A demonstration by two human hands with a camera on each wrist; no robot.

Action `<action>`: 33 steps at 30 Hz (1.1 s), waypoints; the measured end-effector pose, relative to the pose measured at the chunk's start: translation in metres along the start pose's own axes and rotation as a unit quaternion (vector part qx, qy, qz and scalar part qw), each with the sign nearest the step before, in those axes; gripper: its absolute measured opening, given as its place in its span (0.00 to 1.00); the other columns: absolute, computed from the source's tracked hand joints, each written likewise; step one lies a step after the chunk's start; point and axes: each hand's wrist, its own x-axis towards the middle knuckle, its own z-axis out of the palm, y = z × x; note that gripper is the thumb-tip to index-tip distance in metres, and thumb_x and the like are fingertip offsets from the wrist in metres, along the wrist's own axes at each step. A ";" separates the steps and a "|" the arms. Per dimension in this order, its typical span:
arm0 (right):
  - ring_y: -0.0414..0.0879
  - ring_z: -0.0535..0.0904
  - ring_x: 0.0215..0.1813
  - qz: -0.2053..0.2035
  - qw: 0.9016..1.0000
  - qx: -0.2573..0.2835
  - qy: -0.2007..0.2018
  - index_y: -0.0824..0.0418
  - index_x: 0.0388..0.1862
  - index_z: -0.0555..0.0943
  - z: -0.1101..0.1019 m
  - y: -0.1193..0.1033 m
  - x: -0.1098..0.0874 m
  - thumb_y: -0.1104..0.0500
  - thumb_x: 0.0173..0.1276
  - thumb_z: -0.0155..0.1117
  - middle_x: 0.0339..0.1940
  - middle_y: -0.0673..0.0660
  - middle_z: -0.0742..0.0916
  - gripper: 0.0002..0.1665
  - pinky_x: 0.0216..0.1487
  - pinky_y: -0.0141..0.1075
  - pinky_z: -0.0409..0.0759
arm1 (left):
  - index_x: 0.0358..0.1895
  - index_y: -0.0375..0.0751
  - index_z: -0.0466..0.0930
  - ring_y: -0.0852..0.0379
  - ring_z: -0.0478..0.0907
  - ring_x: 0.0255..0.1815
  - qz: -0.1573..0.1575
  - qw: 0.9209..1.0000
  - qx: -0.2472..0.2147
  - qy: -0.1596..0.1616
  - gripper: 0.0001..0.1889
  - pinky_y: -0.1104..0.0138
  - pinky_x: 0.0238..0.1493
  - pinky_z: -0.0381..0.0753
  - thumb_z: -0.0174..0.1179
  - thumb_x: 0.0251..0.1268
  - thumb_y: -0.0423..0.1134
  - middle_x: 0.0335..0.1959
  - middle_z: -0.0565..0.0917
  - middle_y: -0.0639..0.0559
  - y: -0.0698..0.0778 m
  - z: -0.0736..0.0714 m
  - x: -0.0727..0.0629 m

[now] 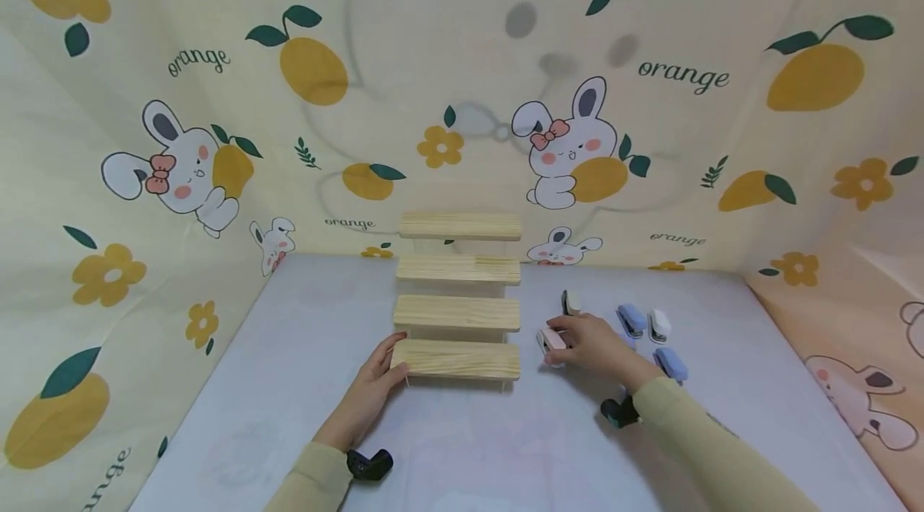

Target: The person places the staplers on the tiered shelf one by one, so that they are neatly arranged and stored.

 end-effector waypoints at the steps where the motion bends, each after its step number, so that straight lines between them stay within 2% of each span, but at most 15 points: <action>1: 0.50 0.77 0.48 0.002 1.000 0.001 0.009 0.60 0.59 0.79 0.000 -0.001 -0.002 0.41 0.52 0.75 0.48 0.55 0.84 0.39 0.49 0.48 0.76 | 0.73 0.55 0.58 0.52 0.55 0.73 0.000 1.000 0.001 0.001 0.29 0.53 0.72 0.53 0.55 0.72 0.41 0.75 0.58 0.47 0.000 0.000 0.000; 6: 0.48 0.77 0.44 0.007 0.999 0.008 0.039 0.59 0.53 0.82 0.002 -0.007 -0.007 0.45 0.54 0.76 0.43 0.52 0.85 0.31 0.46 0.48 0.76 | 0.72 0.56 0.59 0.52 0.55 0.74 0.003 1.000 0.007 0.006 0.28 0.54 0.72 0.53 0.55 0.72 0.41 0.75 0.58 0.48 -0.003 -0.001 0.001; 15: 0.42 0.74 0.34 0.016 0.996 0.013 0.084 0.60 0.44 0.86 0.006 -0.010 -0.010 0.53 0.56 0.75 0.33 0.48 0.83 0.18 0.36 0.38 0.76 | 0.72 0.56 0.59 0.52 0.55 0.74 0.005 1.000 0.005 0.004 0.28 0.54 0.72 0.53 0.55 0.71 0.41 0.75 0.58 0.47 -0.001 0.000 -0.001; 17: 0.43 0.75 0.35 0.013 0.995 0.006 0.099 0.60 0.43 0.86 0.006 -0.011 -0.011 0.53 0.56 0.75 0.32 0.48 0.83 0.17 0.40 0.41 0.75 | 0.72 0.56 0.59 0.51 0.55 0.74 0.007 1.000 0.005 0.003 0.29 0.53 0.72 0.53 0.56 0.71 0.42 0.75 0.58 0.47 0.000 0.001 -0.001; 21: 0.49 0.80 0.41 0.018 0.992 0.007 0.125 0.59 0.45 0.86 0.004 -0.014 -0.014 0.54 0.58 0.72 0.36 0.52 0.87 0.17 0.56 0.51 0.72 | 0.72 0.56 0.59 0.51 0.55 0.74 0.005 1.000 0.004 0.003 0.29 0.52 0.72 0.53 0.56 0.70 0.43 0.75 0.58 0.47 -0.001 0.001 -0.002; 23: 0.52 0.81 0.46 0.027 0.990 0.030 0.136 0.58 0.47 0.85 0.002 -0.017 -0.017 0.54 0.60 0.70 0.41 0.54 0.87 0.17 0.59 0.54 0.70 | 0.72 0.56 0.59 0.51 0.56 0.73 0.005 1.000 0.004 0.002 0.30 0.52 0.72 0.54 0.56 0.70 0.43 0.75 0.59 0.47 -0.001 0.000 -0.002; 27: 0.53 0.79 0.49 0.035 0.981 0.091 0.167 0.58 0.52 0.82 -0.005 -0.021 -0.022 0.57 0.63 0.67 0.47 0.56 0.86 0.18 0.51 0.51 0.77 | 0.72 0.56 0.59 0.52 0.57 0.73 0.006 1.000 0.001 0.003 0.29 0.52 0.72 0.54 0.56 0.71 0.42 0.74 0.59 0.47 -0.001 0.000 -0.002; 33: 0.51 0.80 0.49 0.041 0.961 0.177 0.207 0.61 0.53 0.78 -0.020 -0.028 -0.022 0.60 0.66 0.63 0.49 0.57 0.84 0.17 0.48 0.44 0.81 | 0.72 0.59 0.59 0.52 0.56 0.73 0.003 1.000 0.008 0.005 0.28 0.52 0.72 0.53 0.55 0.72 0.43 0.74 0.59 0.48 -0.003 0.000 -0.001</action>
